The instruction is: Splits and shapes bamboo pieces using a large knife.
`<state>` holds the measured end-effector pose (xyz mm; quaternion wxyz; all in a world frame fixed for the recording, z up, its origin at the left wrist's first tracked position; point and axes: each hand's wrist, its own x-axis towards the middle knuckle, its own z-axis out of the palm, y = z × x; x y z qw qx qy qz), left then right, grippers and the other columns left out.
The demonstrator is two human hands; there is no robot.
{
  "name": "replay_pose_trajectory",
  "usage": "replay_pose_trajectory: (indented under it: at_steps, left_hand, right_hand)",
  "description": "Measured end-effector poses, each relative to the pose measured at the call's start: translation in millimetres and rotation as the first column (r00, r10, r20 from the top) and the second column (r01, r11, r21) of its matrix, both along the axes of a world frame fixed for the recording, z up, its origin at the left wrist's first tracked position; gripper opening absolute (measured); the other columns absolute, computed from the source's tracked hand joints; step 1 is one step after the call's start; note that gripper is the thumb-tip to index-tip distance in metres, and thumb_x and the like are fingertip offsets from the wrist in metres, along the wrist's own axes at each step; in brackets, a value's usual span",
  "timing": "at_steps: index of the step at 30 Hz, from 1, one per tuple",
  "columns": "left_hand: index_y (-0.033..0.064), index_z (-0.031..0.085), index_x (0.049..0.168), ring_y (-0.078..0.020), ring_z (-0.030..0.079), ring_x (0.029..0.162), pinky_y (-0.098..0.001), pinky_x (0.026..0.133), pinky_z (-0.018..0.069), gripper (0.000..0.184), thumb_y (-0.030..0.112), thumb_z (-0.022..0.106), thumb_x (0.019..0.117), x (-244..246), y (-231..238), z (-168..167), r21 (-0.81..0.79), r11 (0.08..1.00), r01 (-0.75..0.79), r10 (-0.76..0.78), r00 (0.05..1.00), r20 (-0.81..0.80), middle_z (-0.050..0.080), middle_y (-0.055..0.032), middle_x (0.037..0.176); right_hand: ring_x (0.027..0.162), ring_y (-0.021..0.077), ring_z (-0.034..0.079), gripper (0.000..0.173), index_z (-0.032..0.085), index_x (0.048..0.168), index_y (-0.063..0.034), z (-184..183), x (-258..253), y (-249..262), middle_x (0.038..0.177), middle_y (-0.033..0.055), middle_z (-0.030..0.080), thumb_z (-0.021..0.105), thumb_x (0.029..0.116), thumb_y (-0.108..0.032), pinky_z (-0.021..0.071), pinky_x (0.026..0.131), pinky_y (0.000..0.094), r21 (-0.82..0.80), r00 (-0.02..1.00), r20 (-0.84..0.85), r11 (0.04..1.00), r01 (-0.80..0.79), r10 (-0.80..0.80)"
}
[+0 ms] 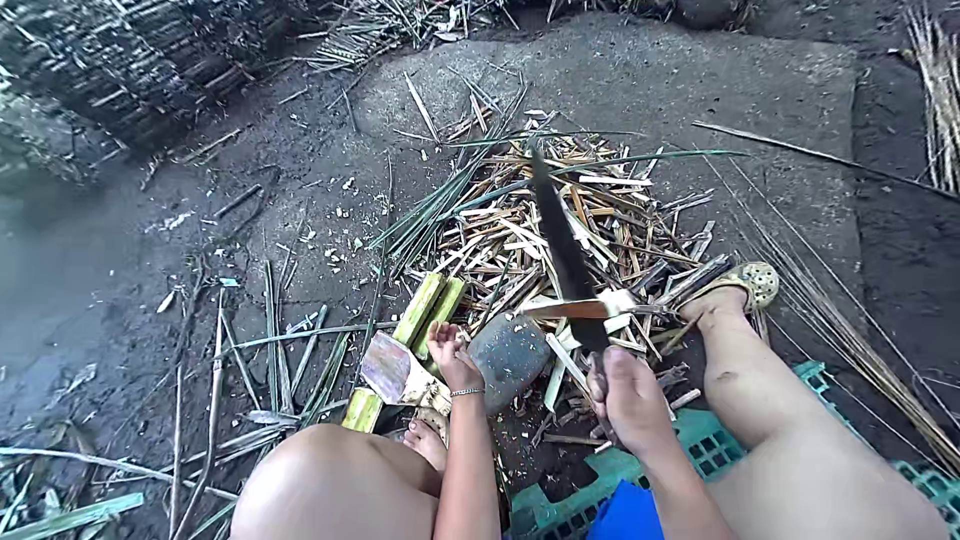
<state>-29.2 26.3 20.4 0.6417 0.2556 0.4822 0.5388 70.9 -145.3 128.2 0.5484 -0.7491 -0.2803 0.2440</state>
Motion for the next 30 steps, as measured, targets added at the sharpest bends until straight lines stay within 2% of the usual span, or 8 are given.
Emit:
replay_pose_trajectory:
  at_steps: [4, 6, 8, 11, 14, 17, 21, 30]
  left_hand:
    - [-0.0034, 0.027, 0.149, -0.0176, 0.05, 0.122, -0.0355, 0.1, 0.044, 0.079, 0.002, 0.051, 0.074, 1, -1, 2, 0.222, 0.968, 0.118, -0.115, 0.993, -0.029, 0.045, -0.0166, 0.139]
    - [-0.0056, 0.016, 0.155, -0.0206, 0.04, 0.14, -0.0383, 0.112, 0.0383, 0.108, 0.024, 0.07, 0.0663, 0, -4, 5, 0.397, 0.822, 0.409, -0.379, 0.912, -0.155, 0.034, -0.0208, 0.156]
    - [-0.006, 0.013, 0.158, -0.027, 0.034, 0.149, -0.0418, 0.119, 0.0336, 0.121, 0.037, 0.08, 0.0673, 9, -6, 15, 0.424, 0.586, 0.691, -0.604, 0.721, -0.339, 0.029, -0.024, 0.162]
    - [-0.0065, 0.031, 0.155, -0.0264, 0.049, 0.139, -0.0414, 0.116, 0.0389, 0.091, 0.022, 0.074, 0.0799, 23, -7, 30, 0.293, 0.309, 0.905, -0.758, 0.421, -0.498, 0.054, -0.0204, 0.147]
    - [-0.0072, 0.05, 0.144, -0.0212, 0.061, 0.124, -0.0388, 0.109, 0.046, 0.069, 0.038, 0.062, 0.0932, 27, -11, 24, 0.302, 0.213, 0.929, -0.781, 0.348, -0.519, 0.067, -0.0164, 0.13]
    - [-0.0119, 0.045, 0.145, -0.0226, 0.056, 0.131, -0.037, 0.112, 0.0421, 0.104, 0.064, 0.071, 0.0787, 25, -18, 11, 0.349, 0.197, 0.916, -0.789, 0.36, -0.498, 0.06, -0.0209, 0.139]
    - [-0.0074, 0.066, 0.124, -0.018, 0.067, 0.108, -0.0342, 0.1, 0.052, 0.038, 0.005, 0.072, 0.0884, 35, -23, 6, 0.273, 0.282, 0.92, -0.734, 0.39, -0.556, 0.07, -0.0187, 0.118]
    - [-0.0057, 0.065, 0.128, -0.0154, 0.069, 0.108, -0.0312, 0.098, 0.0543, 0.034, 0.001, 0.065, 0.0947, 34, -25, 1, 0.264, 0.445, 0.855, -0.674, 0.515, -0.531, 0.07, -0.0177, 0.121]
  right_hand:
    - [0.053, 0.0131, 0.052, 0.053, 0.063, 0.095, 0.0004, -39, -15, 6, 0.063, 0.0019, 0.051, 0.03, 0.1091, -0.039, 0.0492, 0.054, 0.0358, -0.181, 1.0, 0.021, 0.983, 0.017, -0.013]
    - [0.085, 0.0372, 0.066, 0.058, 0.066, 0.116, 0.0067, -93, -18, 14, 0.09, 0.0244, 0.066, 0.031, 0.1121, -0.04, 0.0516, 0.083, 0.059, -0.472, 0.99, -0.119, 0.873, -0.125, 0.077]
    - [0.103, 0.0421, 0.067, 0.06, 0.066, 0.119, 0.0043, -132, -22, 20, 0.105, 0.0277, 0.069, 0.03, 0.1121, -0.043, 0.049, 0.093, 0.0627, -0.598, 0.978, -0.159, 0.775, -0.205, 0.135]
    - [0.101, 0.0404, 0.067, 0.062, 0.067, 0.113, 0.0039, -137, -24, 22, 0.102, 0.0257, 0.069, 0.029, 0.1121, -0.044, 0.0493, 0.091, 0.0602, -0.613, 0.975, -0.178, 0.76, -0.216, 0.133]
    - [0.1, 0.0387, 0.067, 0.064, 0.067, 0.111, 0.0019, -131, -17, 24, 0.101, 0.024, 0.068, 0.027, 0.1116, -0.048, 0.0494, 0.09, 0.0594, -0.633, 0.97, -0.203, 0.738, -0.233, 0.132]
    - [0.107, 0.039, 0.067, 0.061, 0.067, 0.115, -0.0004, -125, -16, 30, 0.108, 0.0231, 0.069, 0.027, 0.1116, -0.047, 0.0495, 0.092, 0.0605, -0.675, 0.967, -0.21, 0.694, -0.249, 0.143]
    - [0.109, 0.0383, 0.067, 0.062, 0.066, 0.116, -0.0029, -122, -15, 35, 0.11, 0.0222, 0.07, 0.027, 0.1108, -0.051, 0.0504, 0.091, 0.06, -0.709, 0.969, -0.203, 0.662, -0.243, 0.138]
    - [0.108, 0.0396, 0.065, 0.069, 0.066, 0.116, 0.0014, -131, -1, 43, 0.112, 0.0251, 0.068, 0.024, 0.1106, -0.052, 0.0484, 0.093, 0.0606, -0.658, 0.938, -0.288, 0.673, -0.339, 0.191]
